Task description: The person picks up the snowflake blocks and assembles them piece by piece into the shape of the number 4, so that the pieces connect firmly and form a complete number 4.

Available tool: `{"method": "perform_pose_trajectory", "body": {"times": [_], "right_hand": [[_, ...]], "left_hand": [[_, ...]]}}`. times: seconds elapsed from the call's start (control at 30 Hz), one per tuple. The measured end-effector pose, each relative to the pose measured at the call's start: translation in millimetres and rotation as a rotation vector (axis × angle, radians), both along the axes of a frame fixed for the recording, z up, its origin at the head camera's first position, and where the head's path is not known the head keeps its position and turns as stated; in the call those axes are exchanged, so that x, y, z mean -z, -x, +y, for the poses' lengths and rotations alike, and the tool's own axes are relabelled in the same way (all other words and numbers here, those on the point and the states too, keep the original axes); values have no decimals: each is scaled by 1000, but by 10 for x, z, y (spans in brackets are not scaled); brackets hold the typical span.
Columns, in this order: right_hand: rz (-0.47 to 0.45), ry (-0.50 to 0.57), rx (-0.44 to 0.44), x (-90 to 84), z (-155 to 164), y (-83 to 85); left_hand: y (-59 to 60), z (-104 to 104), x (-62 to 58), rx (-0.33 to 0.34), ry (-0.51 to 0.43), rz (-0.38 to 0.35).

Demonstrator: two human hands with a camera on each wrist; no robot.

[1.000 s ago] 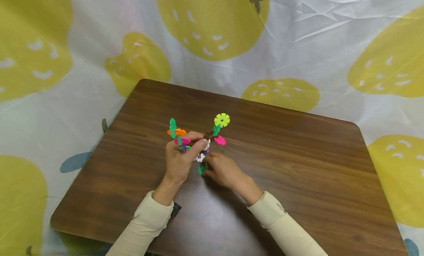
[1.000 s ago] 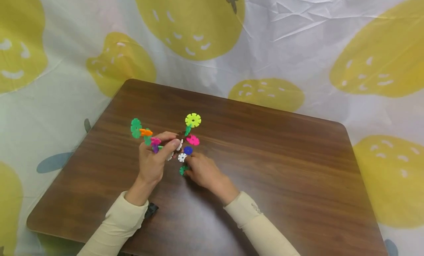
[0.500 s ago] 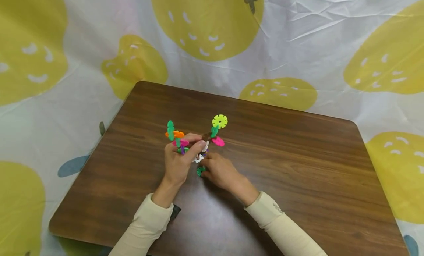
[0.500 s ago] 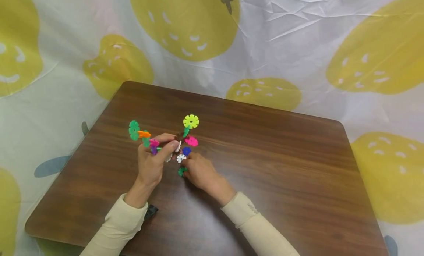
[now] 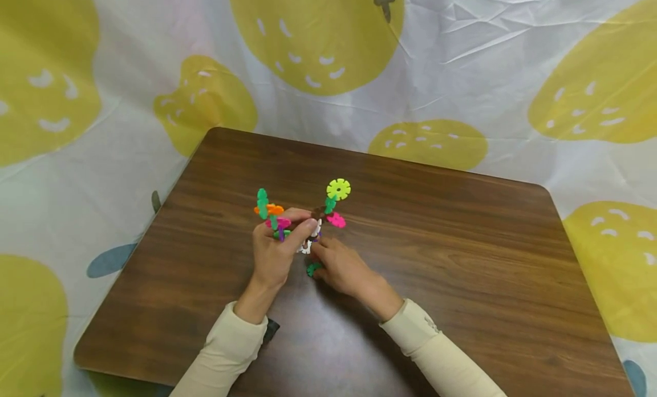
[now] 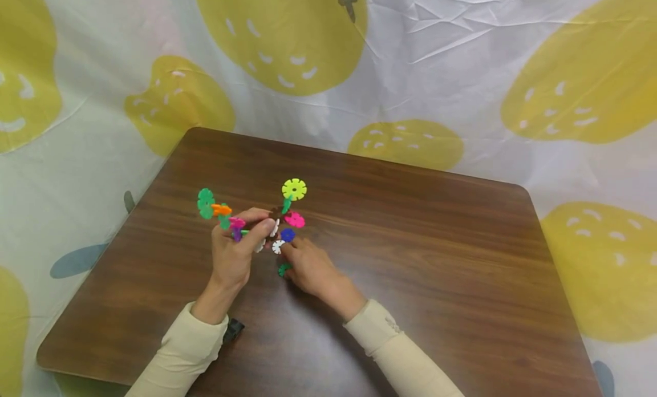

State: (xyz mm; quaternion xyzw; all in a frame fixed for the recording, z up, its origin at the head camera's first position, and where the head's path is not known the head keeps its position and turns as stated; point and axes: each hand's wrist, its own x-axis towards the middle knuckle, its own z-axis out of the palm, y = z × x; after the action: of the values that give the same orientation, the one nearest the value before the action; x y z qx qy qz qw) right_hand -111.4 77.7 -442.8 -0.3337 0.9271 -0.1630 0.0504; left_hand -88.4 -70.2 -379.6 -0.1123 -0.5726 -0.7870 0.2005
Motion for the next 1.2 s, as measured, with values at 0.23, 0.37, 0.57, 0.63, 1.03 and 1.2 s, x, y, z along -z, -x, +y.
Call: {"method": "perform_pose_trajectory", "body": {"times": [0.23, 0.37, 0.57, 0.63, 1.03, 1.2], "right_hand": [[-22, 19, -43, -13, 50, 2], [-43, 23, -37, -19, 71, -8], [-48, 31, -10, -52, 110, -36], [-39, 44, -8, -64, 123, -45], [31, 127, 54, -150, 233, -113], [50, 155, 98, -228, 257, -134]], "left_hand": [[-1, 9, 6, 6, -1, -1], [-7, 10, 5, 5, -2, -3], [-9, 14, 4, -1, 5, -10], [-9, 14, 1, -1, 6, -5], [6, 11, 12, -13, -1, 11], [23, 6, 9, -13, -7, 14]]}}
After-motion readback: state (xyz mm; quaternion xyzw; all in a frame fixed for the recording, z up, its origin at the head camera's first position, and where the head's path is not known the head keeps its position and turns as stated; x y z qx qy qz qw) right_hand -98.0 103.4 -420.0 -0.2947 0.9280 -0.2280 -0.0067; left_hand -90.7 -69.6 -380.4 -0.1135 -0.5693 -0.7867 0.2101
